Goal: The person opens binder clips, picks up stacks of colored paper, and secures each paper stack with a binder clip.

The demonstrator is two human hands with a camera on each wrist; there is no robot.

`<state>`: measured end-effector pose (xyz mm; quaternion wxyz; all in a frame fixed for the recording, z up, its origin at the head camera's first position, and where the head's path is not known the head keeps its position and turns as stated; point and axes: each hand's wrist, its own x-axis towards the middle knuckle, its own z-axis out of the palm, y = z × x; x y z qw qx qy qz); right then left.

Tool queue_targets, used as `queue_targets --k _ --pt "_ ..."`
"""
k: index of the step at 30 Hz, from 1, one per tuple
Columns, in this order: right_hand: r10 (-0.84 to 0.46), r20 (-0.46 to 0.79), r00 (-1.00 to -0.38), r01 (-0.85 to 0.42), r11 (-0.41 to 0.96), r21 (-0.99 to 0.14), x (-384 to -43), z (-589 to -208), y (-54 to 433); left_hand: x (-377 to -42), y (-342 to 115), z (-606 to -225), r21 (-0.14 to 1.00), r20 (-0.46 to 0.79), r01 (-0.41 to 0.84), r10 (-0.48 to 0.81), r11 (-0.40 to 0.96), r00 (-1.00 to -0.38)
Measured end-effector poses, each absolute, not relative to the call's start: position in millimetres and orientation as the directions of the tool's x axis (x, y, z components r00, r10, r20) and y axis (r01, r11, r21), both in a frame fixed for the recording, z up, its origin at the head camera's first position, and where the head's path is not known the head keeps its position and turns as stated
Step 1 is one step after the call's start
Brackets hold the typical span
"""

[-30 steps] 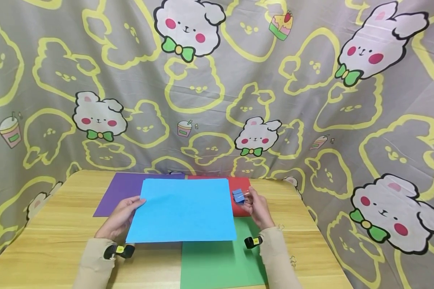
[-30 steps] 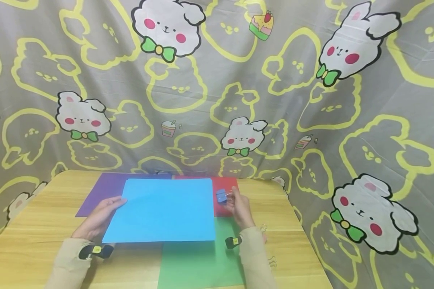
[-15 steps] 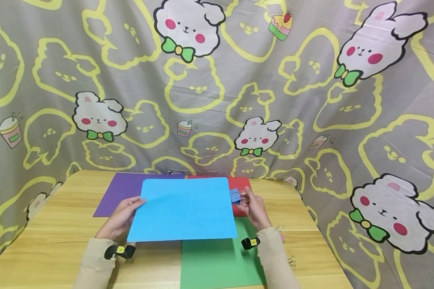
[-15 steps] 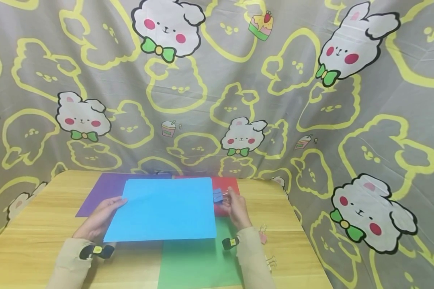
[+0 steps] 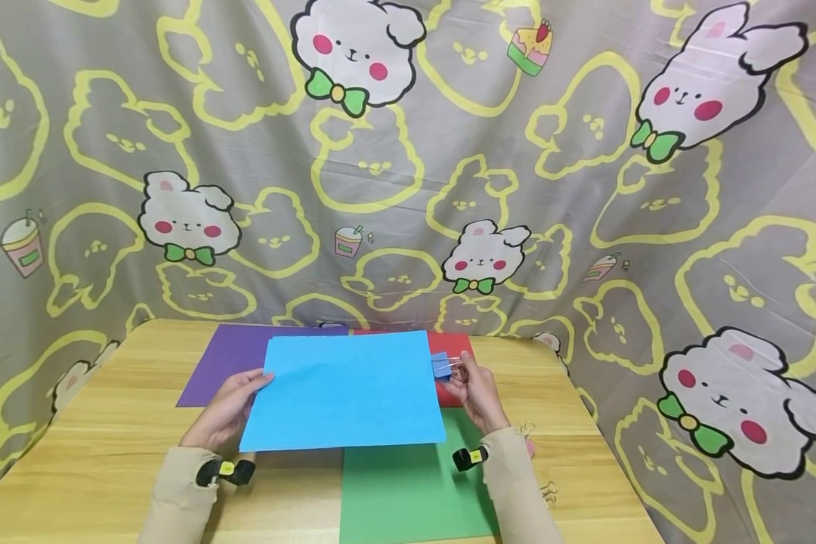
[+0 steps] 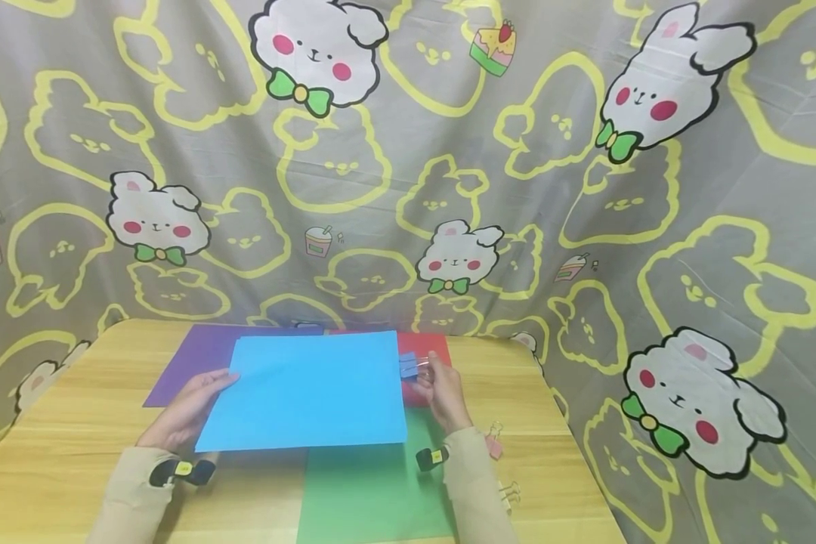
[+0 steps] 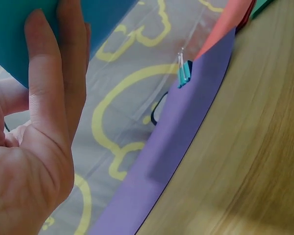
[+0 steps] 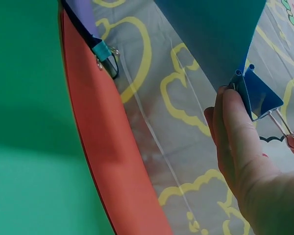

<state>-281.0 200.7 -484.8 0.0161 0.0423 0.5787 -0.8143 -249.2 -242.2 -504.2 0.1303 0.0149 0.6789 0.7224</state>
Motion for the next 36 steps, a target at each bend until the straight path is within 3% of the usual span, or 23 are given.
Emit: queue_targets --k 14,36 --pt "0.015 -0.04 -0.999 0.034 -0.304 -0.952 -280.3 -485.5 200.7 -249.7 -245.5 -504.6 0.983 -0.146 -0.165 0.208 -0.077 -0.967" --pt "0.01 -0.089 -0.996 0.081 -0.33 -0.941 -279.9 -484.3 198.8 -247.0 -244.9 -502.6 0.984 -0.151 -0.164 0.176 -0.065 -0.973"
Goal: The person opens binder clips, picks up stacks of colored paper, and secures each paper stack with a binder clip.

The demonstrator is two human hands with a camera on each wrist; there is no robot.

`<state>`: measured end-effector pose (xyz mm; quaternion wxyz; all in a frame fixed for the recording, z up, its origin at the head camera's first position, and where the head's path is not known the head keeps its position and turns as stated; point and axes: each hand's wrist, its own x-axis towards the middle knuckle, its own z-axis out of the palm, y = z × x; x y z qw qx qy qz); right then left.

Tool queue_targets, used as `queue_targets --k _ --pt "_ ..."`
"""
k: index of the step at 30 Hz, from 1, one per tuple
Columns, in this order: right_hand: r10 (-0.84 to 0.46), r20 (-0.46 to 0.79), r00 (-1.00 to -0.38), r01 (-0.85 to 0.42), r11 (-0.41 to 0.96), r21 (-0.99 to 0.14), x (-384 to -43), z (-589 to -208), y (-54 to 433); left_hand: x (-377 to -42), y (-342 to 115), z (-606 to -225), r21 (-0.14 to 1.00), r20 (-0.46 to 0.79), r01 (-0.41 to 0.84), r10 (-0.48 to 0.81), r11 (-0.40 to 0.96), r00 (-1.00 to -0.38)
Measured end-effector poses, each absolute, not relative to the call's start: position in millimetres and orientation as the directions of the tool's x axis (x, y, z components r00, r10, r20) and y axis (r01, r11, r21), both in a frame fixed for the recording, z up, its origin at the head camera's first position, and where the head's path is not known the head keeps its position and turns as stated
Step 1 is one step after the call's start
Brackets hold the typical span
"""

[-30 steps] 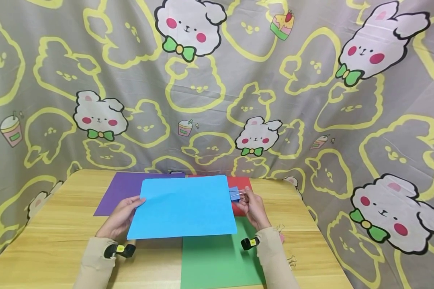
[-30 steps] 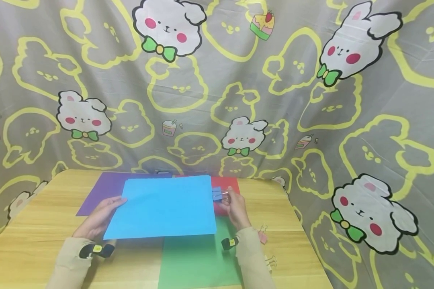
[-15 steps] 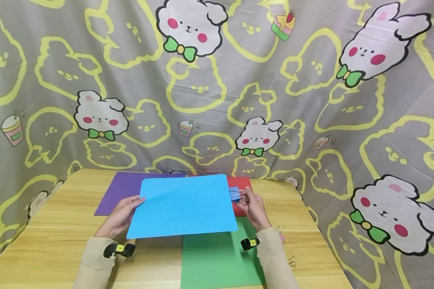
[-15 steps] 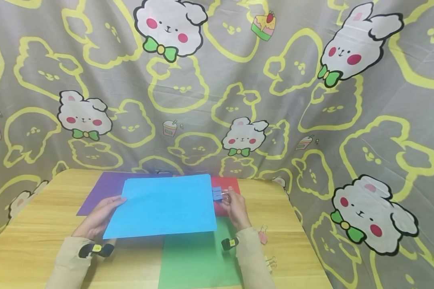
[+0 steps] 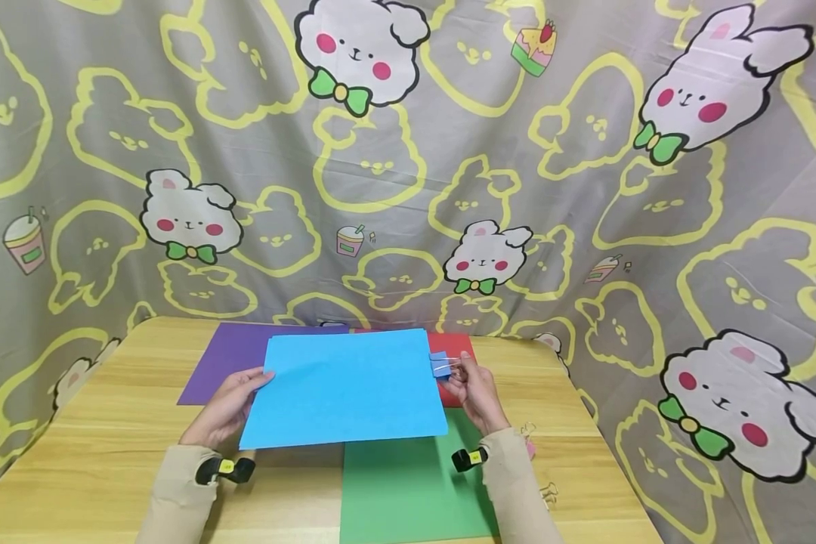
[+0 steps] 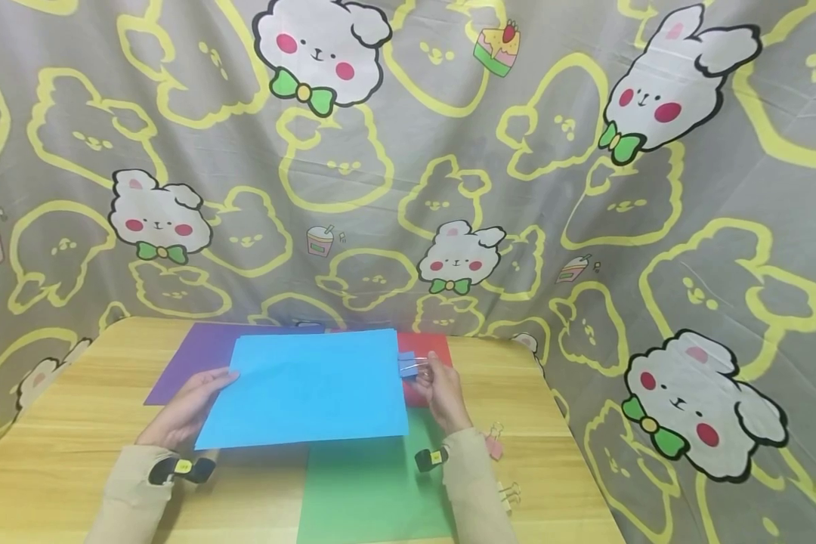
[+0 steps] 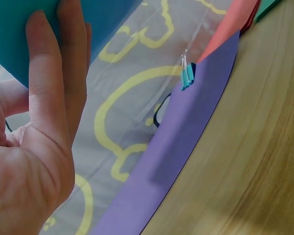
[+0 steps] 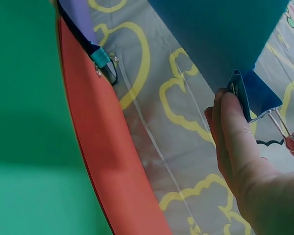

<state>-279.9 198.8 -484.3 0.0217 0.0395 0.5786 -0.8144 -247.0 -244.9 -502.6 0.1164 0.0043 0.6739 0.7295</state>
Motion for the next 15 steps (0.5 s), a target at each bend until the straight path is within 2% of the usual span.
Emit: queue_targets --k 15 --pt "0.025 -0.101 -0.995 0.089 -0.289 -0.953 -277.7 -484.8 191.4 -248.1 -237.9 -503.7 0.981 -0.165 -0.18 0.174 -0.072 -0.971"
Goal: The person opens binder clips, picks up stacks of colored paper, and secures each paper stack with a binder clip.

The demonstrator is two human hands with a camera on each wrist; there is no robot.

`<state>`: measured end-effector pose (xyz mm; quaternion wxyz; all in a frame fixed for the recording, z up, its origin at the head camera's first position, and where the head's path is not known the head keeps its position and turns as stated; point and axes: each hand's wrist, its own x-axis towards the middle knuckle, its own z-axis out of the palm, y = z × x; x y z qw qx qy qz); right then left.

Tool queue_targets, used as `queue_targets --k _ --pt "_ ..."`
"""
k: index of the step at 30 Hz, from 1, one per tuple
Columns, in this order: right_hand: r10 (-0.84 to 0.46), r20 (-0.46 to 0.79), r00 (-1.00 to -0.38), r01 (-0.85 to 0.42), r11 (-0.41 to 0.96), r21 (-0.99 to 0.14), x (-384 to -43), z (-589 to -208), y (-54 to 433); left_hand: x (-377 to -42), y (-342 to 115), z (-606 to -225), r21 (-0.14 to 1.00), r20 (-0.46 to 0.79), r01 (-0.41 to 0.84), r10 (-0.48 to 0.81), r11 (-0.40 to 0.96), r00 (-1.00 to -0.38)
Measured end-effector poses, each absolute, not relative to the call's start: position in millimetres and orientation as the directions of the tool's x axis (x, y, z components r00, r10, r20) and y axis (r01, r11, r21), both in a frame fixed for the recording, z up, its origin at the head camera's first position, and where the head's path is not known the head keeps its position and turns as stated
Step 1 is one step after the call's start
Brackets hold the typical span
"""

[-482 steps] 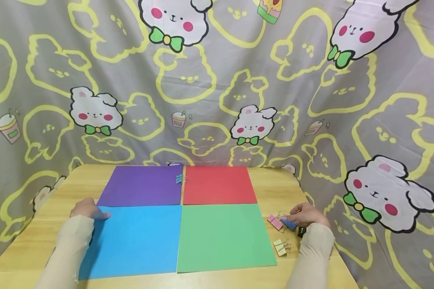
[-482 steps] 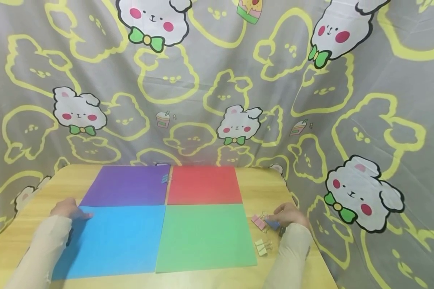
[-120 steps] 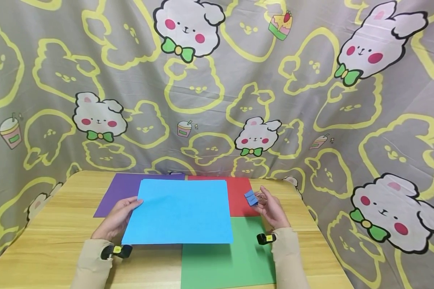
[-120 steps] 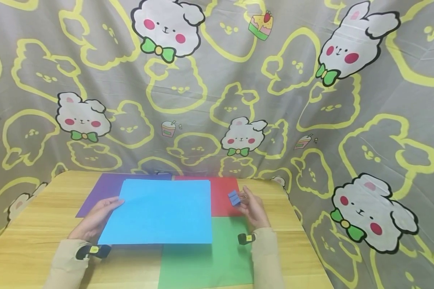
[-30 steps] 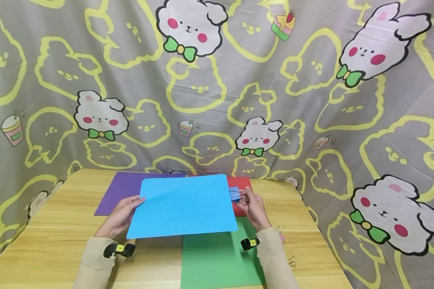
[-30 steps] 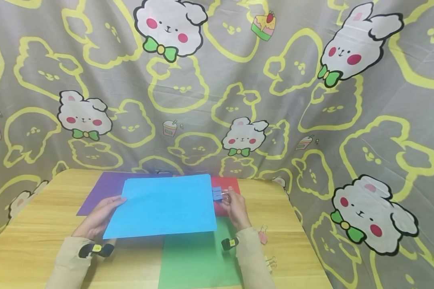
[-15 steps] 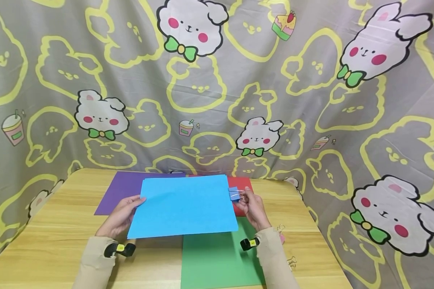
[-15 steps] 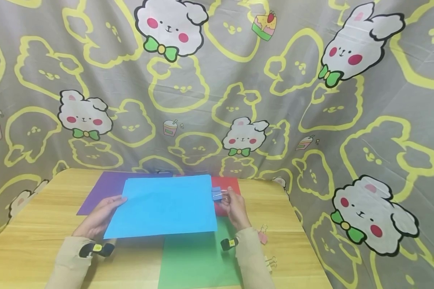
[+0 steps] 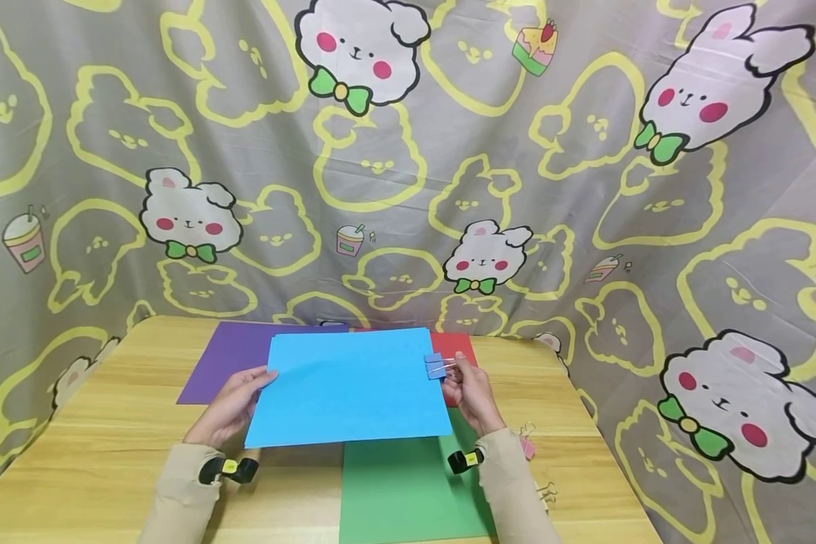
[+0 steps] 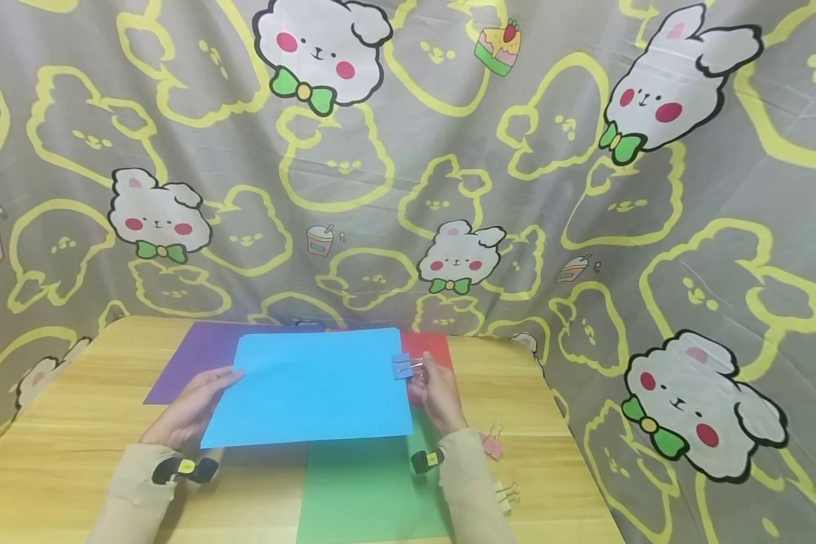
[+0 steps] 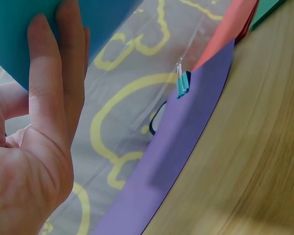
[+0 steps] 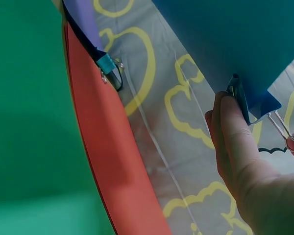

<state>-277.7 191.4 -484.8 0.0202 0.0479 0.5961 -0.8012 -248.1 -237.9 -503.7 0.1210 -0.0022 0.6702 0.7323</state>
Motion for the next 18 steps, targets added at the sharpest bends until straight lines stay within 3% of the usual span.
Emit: queue_targets --k 18 --pt "-0.028 -0.059 -0.998 0.065 -0.311 -0.948 -274.4 -484.3 183.7 -250.9 -235.8 -503.8 0.98 -0.15 -0.172 0.205 -0.095 -0.967"
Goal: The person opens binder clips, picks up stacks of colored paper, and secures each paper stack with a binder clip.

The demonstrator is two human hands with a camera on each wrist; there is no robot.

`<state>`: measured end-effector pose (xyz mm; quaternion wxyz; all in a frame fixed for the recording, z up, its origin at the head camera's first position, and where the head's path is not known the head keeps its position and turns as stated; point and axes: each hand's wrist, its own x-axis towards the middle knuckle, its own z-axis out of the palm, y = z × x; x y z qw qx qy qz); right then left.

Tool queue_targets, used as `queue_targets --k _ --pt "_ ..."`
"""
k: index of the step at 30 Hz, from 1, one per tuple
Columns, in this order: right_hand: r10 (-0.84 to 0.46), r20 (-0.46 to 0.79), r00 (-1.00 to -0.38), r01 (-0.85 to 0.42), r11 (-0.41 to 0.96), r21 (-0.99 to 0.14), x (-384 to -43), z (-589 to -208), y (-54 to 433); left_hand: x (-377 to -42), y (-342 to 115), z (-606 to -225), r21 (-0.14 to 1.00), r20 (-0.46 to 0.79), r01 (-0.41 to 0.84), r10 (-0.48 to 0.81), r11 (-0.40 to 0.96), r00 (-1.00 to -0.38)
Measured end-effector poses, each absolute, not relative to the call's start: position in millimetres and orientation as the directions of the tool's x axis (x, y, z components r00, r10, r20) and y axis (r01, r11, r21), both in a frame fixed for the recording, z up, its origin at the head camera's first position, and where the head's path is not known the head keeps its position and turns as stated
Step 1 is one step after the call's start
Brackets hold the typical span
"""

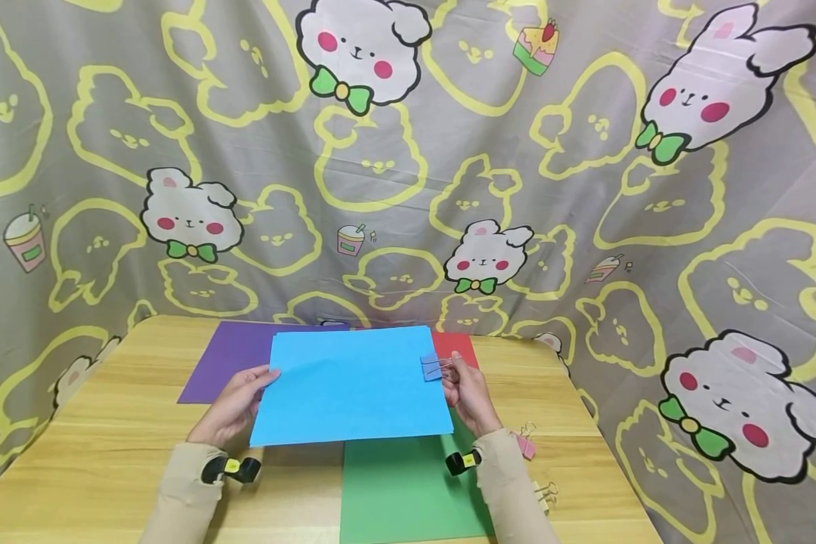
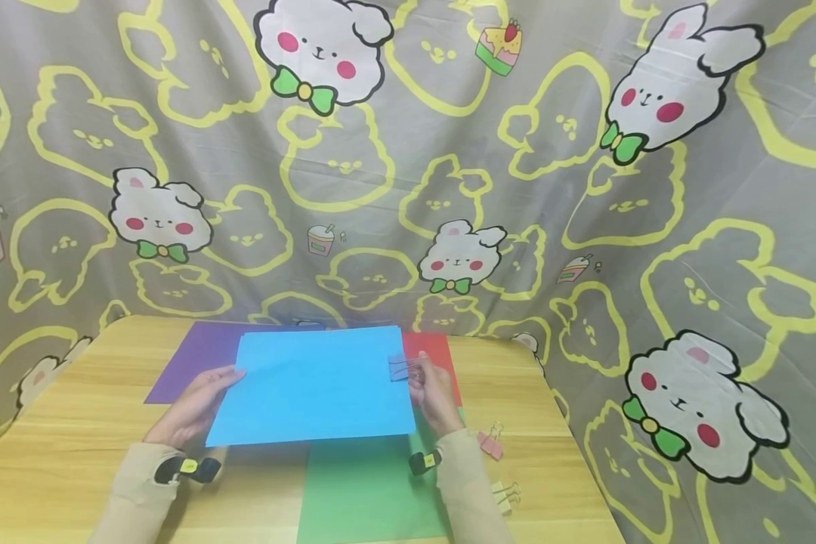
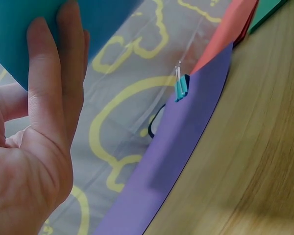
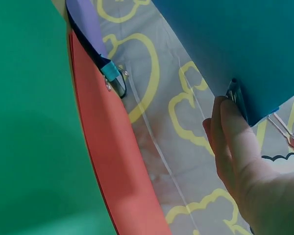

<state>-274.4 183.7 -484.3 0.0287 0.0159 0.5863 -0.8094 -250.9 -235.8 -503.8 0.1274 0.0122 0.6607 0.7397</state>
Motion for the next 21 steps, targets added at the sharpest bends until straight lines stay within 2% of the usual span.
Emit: queue_targets --k 10,17,21 --pt "-0.068 -0.072 -0.995 0.09 -0.321 -0.943 -276.1 -481.2 183.2 -248.7 -239.1 -502.1 0.981 -0.14 -0.162 0.191 -0.108 -0.972" --pt "-0.127 -0.124 -0.984 0.151 -0.235 -0.96 -276.5 -479.7 188.0 -249.0 -238.4 -501.7 0.978 -0.151 -0.177 0.211 -0.111 -0.966" --pt "-0.162 -0.141 -0.977 0.184 -0.298 -0.937 -275.0 -477.8 190.3 -248.9 -238.2 -501.5 0.978 -0.155 -0.18 0.207 -0.107 -0.966"
